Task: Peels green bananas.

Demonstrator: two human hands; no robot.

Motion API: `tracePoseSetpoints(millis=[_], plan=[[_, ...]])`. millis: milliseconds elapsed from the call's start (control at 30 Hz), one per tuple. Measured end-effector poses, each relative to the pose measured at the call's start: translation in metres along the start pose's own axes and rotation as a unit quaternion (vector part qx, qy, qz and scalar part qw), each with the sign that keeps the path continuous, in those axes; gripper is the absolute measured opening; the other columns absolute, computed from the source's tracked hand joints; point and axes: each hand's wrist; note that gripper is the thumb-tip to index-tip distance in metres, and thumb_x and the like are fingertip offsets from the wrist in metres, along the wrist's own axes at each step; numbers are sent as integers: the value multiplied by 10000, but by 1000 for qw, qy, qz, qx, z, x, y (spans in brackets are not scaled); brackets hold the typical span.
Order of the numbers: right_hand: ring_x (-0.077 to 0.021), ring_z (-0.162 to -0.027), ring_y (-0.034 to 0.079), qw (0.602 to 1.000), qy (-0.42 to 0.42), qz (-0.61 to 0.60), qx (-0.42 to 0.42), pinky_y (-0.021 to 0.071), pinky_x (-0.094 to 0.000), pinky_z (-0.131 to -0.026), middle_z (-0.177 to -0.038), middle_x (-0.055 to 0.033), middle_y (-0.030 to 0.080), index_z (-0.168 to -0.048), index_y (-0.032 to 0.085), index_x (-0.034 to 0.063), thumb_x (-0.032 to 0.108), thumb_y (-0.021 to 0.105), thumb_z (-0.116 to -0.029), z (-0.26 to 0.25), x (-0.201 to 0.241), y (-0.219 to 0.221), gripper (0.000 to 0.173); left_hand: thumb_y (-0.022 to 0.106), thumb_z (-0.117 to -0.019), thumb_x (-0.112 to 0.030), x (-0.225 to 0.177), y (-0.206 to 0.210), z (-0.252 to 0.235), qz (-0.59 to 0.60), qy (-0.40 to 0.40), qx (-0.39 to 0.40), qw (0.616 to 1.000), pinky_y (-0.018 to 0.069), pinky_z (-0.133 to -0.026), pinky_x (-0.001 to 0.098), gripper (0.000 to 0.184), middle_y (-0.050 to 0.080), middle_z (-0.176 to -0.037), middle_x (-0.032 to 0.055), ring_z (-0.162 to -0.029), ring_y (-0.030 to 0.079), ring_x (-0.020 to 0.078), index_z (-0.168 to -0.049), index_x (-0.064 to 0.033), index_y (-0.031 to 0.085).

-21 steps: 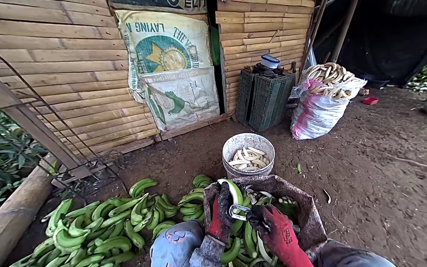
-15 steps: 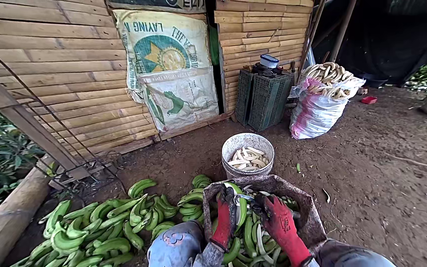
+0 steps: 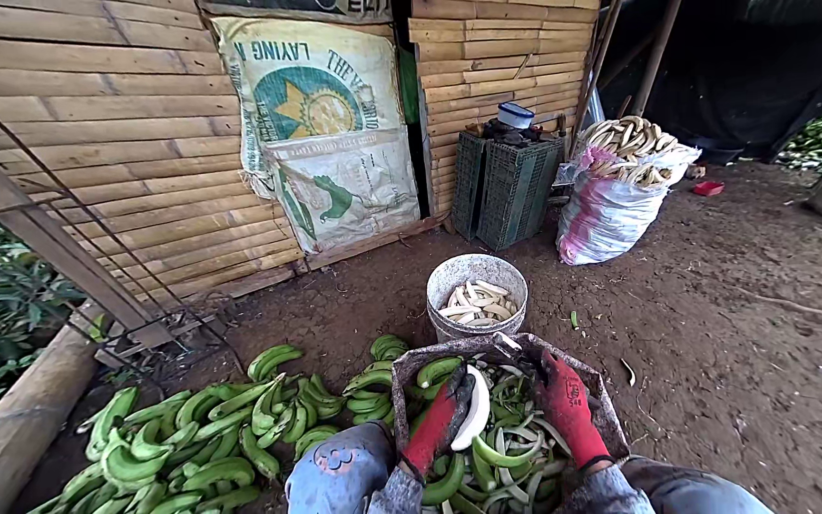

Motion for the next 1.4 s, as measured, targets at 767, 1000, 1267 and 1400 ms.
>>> tracePoseSetpoints(millis=[767,1000,1267,1400], plan=[[-423,-966,717,954,-250,-21,-164,564,-589,-816,-1042,-199,739,-1138,778,97,249,677,-840,33,25,42,349,294,-1105,-144,-9,21,-10,265,93,-211,936,548,-719,198,343,645,-903,20,-757,626,41,-1237,5,573],[-443,-1058,683,990,-79,-86,-76,525,-589,-929,-1162,-287,683,-1257,670,-54,79,626,-917,18,17,28,368,333,-1102,-154,5,35,-3,159,38,-227,960,534,-629,220,371,657,-825,62,-674,613,75,-1125,36,651],[-185,-998,717,921,-365,-136,-10,583,-424,-889,-1058,-25,759,-1119,781,209,322,750,-869,29,-3,19,276,345,-1065,-261,9,-9,-24,620,-4,92,779,508,-477,186,344,589,-685,12,-512,582,80,-1069,-53,619],[-357,-963,729,939,-324,-48,-99,576,-555,-821,-1028,-139,753,-1095,789,139,284,704,-823,33,7,28,319,268,-1087,-181,3,2,-19,486,30,-33,873,538,-531,199,384,630,-709,13,-560,606,71,-1046,-54,628]])
Point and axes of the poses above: each hand's wrist, its own z-axis away from the middle knuckle, its own y-axis out of the palm, x = y × z
